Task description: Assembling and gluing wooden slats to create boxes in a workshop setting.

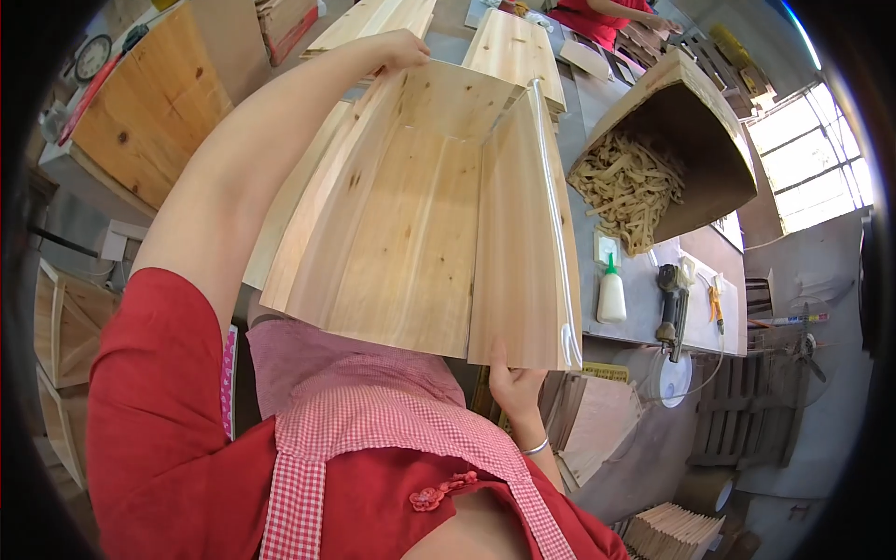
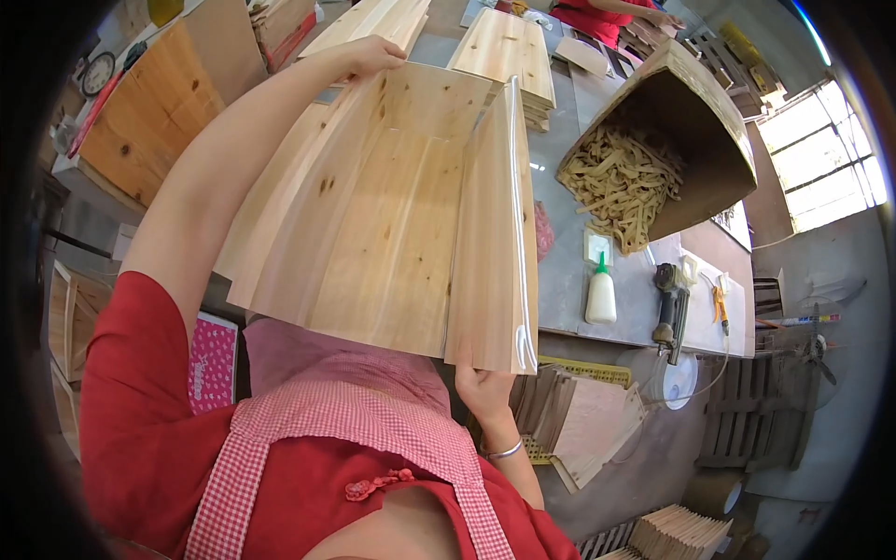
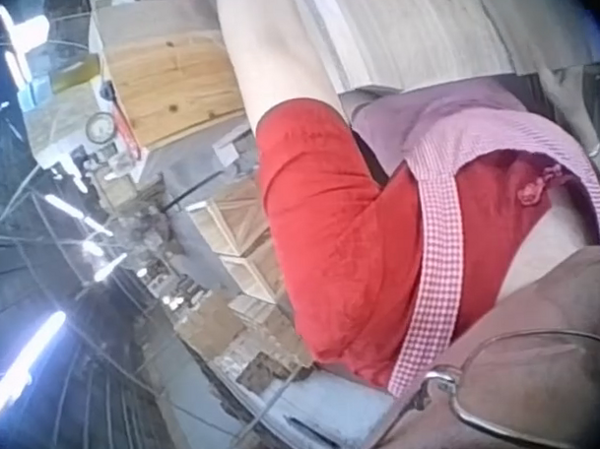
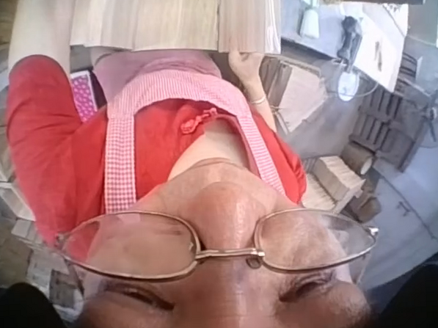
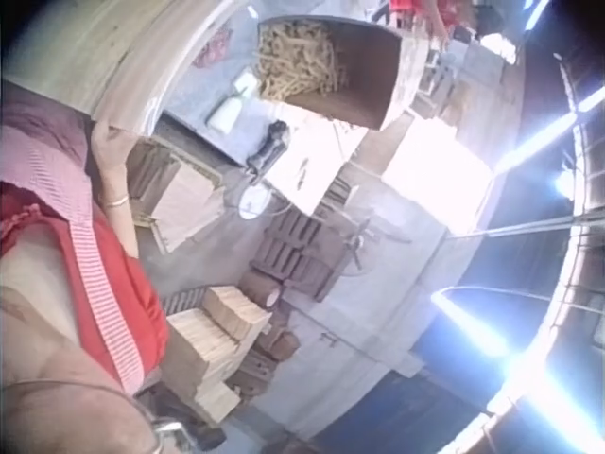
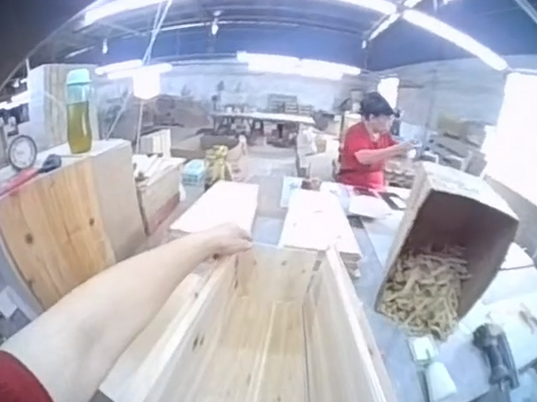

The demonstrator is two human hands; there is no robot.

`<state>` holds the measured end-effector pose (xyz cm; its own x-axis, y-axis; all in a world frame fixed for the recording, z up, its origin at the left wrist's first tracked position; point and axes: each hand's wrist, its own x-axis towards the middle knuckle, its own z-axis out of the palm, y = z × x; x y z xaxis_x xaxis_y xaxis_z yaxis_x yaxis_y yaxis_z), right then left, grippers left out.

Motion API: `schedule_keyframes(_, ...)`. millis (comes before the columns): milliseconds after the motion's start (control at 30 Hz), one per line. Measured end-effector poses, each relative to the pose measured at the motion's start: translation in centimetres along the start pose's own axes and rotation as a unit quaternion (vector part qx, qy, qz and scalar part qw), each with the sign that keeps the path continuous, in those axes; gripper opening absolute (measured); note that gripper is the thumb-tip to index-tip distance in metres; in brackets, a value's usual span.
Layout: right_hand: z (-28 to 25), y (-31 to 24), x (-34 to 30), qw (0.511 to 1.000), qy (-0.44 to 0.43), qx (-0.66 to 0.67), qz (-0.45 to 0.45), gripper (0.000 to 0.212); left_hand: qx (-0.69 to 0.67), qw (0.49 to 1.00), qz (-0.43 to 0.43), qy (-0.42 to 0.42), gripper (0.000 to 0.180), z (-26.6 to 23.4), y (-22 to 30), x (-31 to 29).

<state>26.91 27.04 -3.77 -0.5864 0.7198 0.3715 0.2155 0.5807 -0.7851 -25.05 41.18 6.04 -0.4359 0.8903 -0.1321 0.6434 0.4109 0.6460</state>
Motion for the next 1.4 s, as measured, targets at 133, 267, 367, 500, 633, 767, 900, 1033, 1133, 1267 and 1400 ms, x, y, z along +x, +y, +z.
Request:
schedule_keyframes(133, 0.7, -0.9, -0.4, 0.999, 0.019, 0.022, 0.041, 0.032, 0.116, 0.993, -0.011, 0.026, 0.035, 0.3, 1.6, 0.2)
schedule_keyframes(267, 1.4, -1.2, 0.7, 0.998, 0.047, 0.018, 0.038, 0.029, 0.134, 0.99, 0.015, 0.047, 0.03, -0.1, 1.1, 0.9)
schedule_keyframes(367, 1.4, -1.5, 1.0, 0.998, 0.035, 0.012, 0.049, 0.028, 0.149, 0.986, 0.025, 0.063, 0.025, 0.6, 1.3, 1.8)
schedule_keyframes(500, 1.5, -2.2, 1.3, 1.0, -0.008, -0.013, -0.001, 0.026, 0.19, 0.969, 0.097, 0.125, 0.021, -0.3, -3.8, 5.5)
schedule_keyframes(633, 1.5, -1.8, 0.6, 0.999, -0.016, -0.01, 0.05, 0.027, 0.22, 0.972, -0.009, 0.078, 0.033, 2.0, -1.5, 7.0)
schedule_keyframes(767, 1.7, -1.8, 0.2, 0.997, -0.009, 0.007, 0.072, 0.03, 0.162, 0.98, 0.032, 0.11, 0.02, 1.3, -0.6, 5.1)
schedule_keyframes(900, 1.9, -1.7, 0.3, 0.999, -0.011, -0.033, 0.041, 0.034, 0.144, 0.986, 0.009, 0.077, 0.03, 0.1, -0.9, 2.6)
schedule_keyframes(1033, 1.8, -1.4, -0.2, 0.998, -0.012, -0.039, 0.05, 0.039, -0.169, 0.976, -0.001, 0.135, 0.058, 0.9, -0.1, -6.9)
schedule_keyframes(1133, 0.8, -1.4, -1.5, 0.995, -0.037, 0.025, 0.089, 0.039, -0.278, 0.905, 0.09, 0.311, 0.051, -0.6, -6.5, -14.2)
schedule_keyframes(1267, -1.6, -0.8, -2.6, 0.985, 0.064, 0.093, 0.13, 0.039, -0.359, 0.695, -0.088, 0.617, 0.02, 4.5, -15.8, -31.5)
schedule_keyframes(1400, -3.3, 1.3, 0.5, 0.985, 0.153, 0.014, 0.076, 0.042, -0.642, 0.54, -0.335, 0.429, 0.062, 12.5, -21.3, -41.9)
